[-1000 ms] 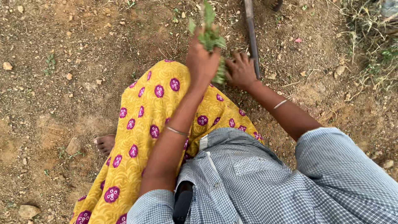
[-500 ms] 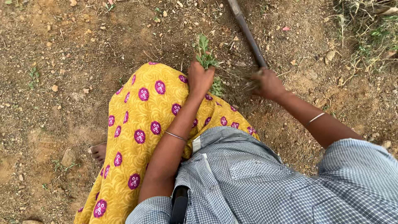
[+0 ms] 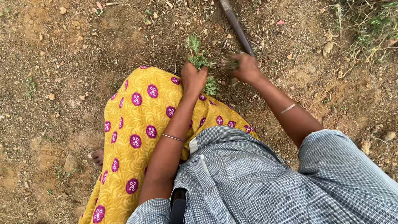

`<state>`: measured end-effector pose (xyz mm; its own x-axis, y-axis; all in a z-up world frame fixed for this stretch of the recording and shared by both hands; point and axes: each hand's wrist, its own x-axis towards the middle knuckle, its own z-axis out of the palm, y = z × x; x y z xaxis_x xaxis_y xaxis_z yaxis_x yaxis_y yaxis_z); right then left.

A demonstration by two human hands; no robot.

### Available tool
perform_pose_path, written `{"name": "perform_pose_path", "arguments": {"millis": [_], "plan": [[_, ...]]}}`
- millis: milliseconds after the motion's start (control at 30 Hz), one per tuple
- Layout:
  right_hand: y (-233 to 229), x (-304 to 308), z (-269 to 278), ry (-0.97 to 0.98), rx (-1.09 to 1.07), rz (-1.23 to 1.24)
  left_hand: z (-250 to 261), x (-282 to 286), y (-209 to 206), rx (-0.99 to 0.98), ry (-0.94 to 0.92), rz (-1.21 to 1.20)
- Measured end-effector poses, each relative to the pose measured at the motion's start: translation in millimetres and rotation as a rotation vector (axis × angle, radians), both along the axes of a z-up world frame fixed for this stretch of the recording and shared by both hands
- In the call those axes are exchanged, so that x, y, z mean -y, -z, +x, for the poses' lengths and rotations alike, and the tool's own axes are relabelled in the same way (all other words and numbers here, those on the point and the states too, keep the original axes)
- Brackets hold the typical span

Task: The person uses a small hand hoe to dig into the soil and pulls out weeds by hand.

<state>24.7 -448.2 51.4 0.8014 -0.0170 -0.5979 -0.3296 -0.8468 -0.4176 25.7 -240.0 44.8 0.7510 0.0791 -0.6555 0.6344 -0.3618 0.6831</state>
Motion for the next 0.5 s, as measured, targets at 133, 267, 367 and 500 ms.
{"name": "perform_pose_path", "arguments": {"millis": [133, 267, 367, 500], "plan": [[23.8, -28.8, 16.6, -0.365, 0.357, -0.128, -3.9, -0.4, -0.4, 0.153, 0.033, 0.039], [34.3, -58.1, 29.2, -0.391, 0.306, -0.268, -0.5, 0.3, -3.2, 0.068, -0.042, 0.014], [41.8, -61.5, 7.7, -0.528, 0.348, -0.347, -0.3, -3.6, -4.3, 0.039, -0.031, 0.002], [36.8, -10.9, -53.5, -0.800, 0.604, -0.292, -3.3, -5.0, 2.7, 0.174, -0.005, 0.003]]}}
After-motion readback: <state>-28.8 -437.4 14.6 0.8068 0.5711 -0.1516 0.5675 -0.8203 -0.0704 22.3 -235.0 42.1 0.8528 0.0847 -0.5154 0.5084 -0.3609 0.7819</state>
